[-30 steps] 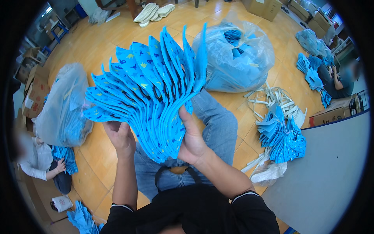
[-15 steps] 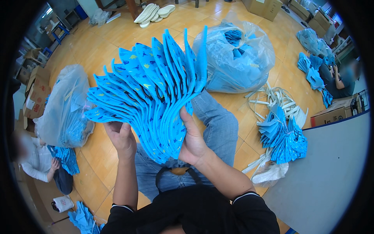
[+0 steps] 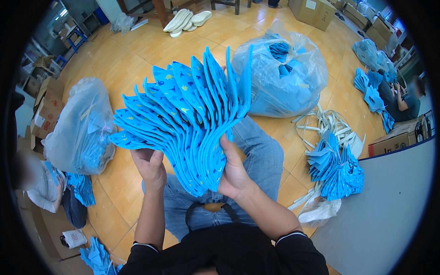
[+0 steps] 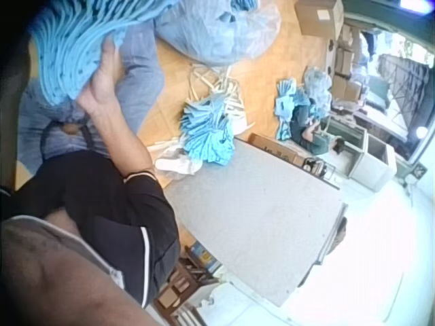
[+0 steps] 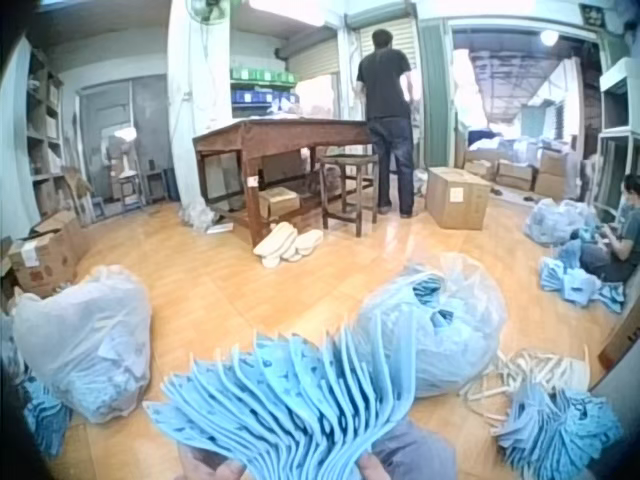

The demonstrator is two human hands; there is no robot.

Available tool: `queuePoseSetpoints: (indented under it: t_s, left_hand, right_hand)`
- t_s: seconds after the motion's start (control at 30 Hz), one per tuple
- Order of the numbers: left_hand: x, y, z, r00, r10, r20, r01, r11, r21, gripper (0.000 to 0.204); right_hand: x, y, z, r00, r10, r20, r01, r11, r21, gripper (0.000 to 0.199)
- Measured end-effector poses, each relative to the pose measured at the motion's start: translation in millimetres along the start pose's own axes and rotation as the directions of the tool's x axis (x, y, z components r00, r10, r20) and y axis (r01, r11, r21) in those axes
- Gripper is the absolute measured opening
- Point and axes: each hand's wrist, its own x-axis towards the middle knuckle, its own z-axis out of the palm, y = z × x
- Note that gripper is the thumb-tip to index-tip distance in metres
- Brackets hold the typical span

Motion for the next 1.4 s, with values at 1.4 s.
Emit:
queuePoseSetpoints:
  t_s: [1.4]
  left_hand:
    - [-6, 19, 2, 0.994, -0.067, -0.084, 0.072, 0.996, 0.059, 0.080]
  right_hand:
    - [0, 4, -22, 0.974, 0.062, 0.217, -0.100, 0.981, 0.167, 0.071]
